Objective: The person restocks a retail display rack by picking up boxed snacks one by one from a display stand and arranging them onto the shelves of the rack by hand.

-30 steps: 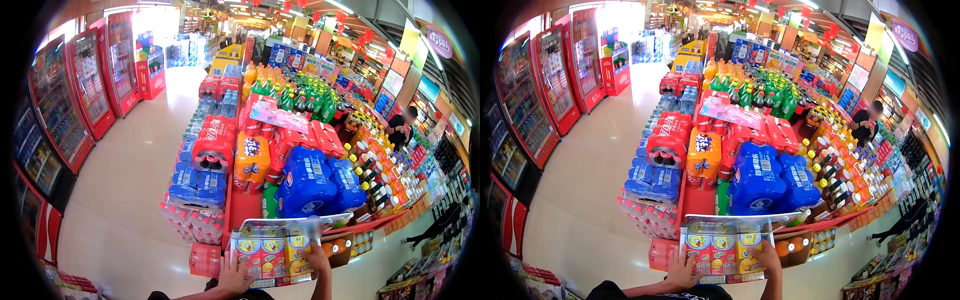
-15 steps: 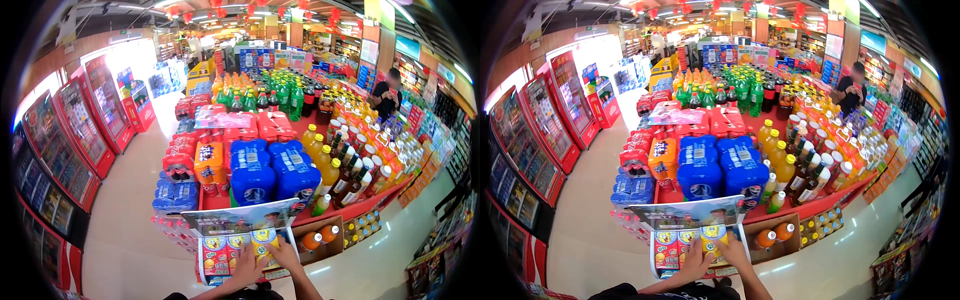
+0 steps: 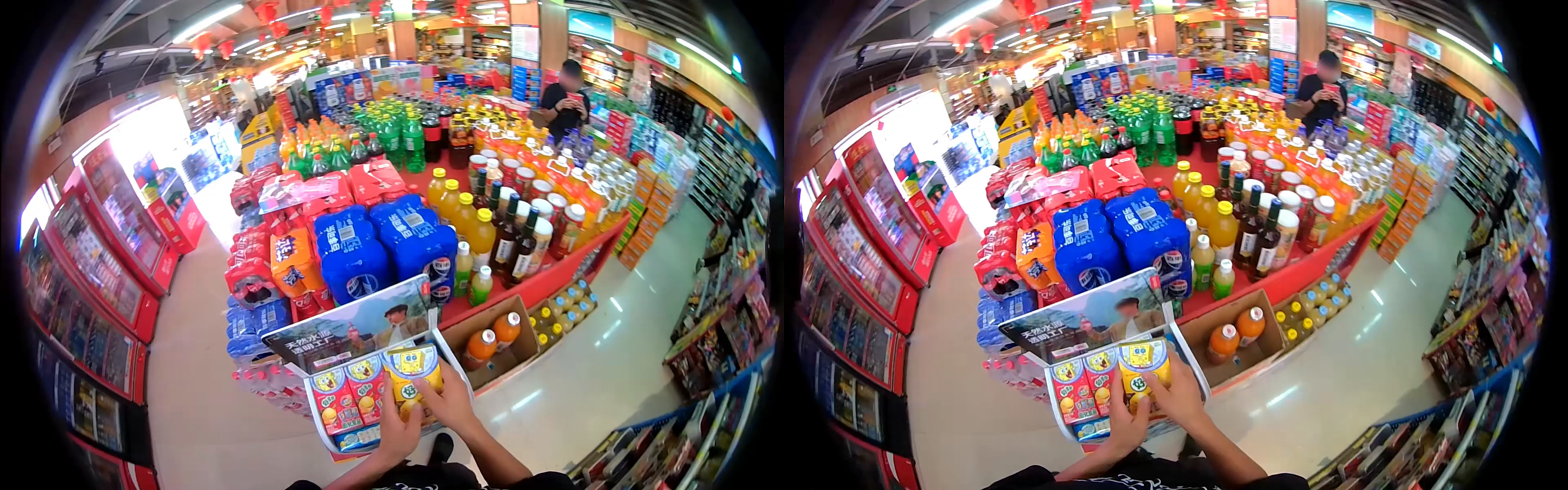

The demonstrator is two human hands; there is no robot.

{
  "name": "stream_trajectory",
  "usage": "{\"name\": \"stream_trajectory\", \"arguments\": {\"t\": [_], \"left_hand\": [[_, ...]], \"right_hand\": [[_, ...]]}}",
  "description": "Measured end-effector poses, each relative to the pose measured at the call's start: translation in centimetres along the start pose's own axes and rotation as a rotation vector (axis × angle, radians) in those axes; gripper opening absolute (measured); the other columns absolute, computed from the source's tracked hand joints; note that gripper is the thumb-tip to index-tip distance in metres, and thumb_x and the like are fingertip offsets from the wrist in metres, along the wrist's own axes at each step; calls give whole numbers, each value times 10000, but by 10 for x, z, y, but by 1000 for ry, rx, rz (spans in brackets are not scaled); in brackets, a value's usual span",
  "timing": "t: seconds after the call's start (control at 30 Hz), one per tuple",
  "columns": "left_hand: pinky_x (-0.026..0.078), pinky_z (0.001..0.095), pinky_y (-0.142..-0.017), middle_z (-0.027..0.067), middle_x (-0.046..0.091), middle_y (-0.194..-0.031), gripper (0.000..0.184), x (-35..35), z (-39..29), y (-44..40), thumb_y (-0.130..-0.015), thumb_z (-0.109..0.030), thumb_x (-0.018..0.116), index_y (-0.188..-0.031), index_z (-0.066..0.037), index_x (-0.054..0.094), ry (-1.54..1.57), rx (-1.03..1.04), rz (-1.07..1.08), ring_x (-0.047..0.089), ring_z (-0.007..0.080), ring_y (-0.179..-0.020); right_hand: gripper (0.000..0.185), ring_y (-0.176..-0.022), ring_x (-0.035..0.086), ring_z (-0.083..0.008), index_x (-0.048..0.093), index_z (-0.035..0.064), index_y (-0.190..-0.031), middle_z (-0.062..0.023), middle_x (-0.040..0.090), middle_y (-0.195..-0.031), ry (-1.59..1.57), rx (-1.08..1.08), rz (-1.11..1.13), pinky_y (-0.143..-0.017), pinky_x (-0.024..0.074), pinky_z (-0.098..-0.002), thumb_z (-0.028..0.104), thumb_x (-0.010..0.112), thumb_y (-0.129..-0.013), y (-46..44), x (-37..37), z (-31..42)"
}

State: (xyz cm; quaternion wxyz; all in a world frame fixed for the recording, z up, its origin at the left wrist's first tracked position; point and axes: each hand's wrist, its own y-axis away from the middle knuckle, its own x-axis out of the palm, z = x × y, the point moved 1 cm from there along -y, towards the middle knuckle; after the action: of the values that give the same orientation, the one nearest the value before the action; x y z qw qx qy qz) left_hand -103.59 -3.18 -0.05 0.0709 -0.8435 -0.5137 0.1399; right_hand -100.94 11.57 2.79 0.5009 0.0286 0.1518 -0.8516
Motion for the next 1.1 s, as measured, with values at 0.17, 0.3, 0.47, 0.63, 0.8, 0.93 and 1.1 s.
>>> {"name": "stream_trajectory", "arguments": {"t": [0.17, 0.3, 0.47, 0.63, 0.8, 0.93, 1.1], "left_hand": [[370, 409, -1170, 242, 405, -1531, 694, -21, 6, 43, -931, -4, 646, -1527, 66, 298, 122, 19, 72, 460, 293, -1395], [361, 419, -1181, 255, 381, -1547, 623, -38, 22, 72, -921, 19, 657, -1462, 55, 350, 256, 68, 190, 446, 318, -1417], [411, 420, -1147, 258, 408, -1500, 539, -45, 28, 118, -907, 0, 703, -1363, 47, 419, 333, 49, 415, 477, 325, -1382], [430, 416, -1123, 241, 430, -1446, 556, -43, 25, 155, -876, -9, 746, -1337, 39, 439, 204, 189, 529, 525, 323, -1307], [399, 423, -1123, 186, 438, -1407, 778, -8, -18, 188, -894, 3, 724, -1488, 10, 221, 483, 92, 655, 449, 263, -1359], [342, 430, -1167, 190, 399, -1475, 789, 30, -56, 219, -916, -13, 702, -1521, 3, 196, 635, -33, 818, 434, 281, -1373], [307, 427, -1192, 199, 359, -1530, 770, 93, -94, 297, -967, -110, 656, -1554, 9, 172, 823, -134, 1051, 404, 285, -1407]], "right_hand": [[489, -1009, 714, -357, 637, -10, -1272, -197, 732, -1120, 59, 100, -104, -904, 541, -422, 247, 781, -882, 62, 7, 23], [535, -966, 715, -363, 670, -28, -1187, -199, 736, -1048, 348, 230, -306, -884, 546, -419, 334, 845, -834, 131, 23, 11], [635, -885, 735, -267, 616, -71, -1101, -202, 733, -1027, 230, 591, -495, -782, 586, -367, 395, 907, -783, 217, 39, 19], [646, -877, 735, -227, 575, -58, -1115, -179, 733, -1005, 158, 538, -715, -774, 593, -343, 327, 945, -750, 283, 43, 31], [614, -1092, 628, -271, 590, 21, -1292, -197, 638, -1299, 232, 237, -869, -868, 535, -382, 167, 893, -778, 332, 30, 53], [534, -1073, 641, -277, 643, 32, -1256, -190, 665, -1273, 539, -52, -1002, -842, 548, -357, 78, 875, -777, 383, -1, 108], [515, -1092, 636, -310, 668, 40, -1245, -213, 641, -1357, 637, -46, -1114, -878, 541, -375, 45, 870, -771, 483, -28, 143]]}}
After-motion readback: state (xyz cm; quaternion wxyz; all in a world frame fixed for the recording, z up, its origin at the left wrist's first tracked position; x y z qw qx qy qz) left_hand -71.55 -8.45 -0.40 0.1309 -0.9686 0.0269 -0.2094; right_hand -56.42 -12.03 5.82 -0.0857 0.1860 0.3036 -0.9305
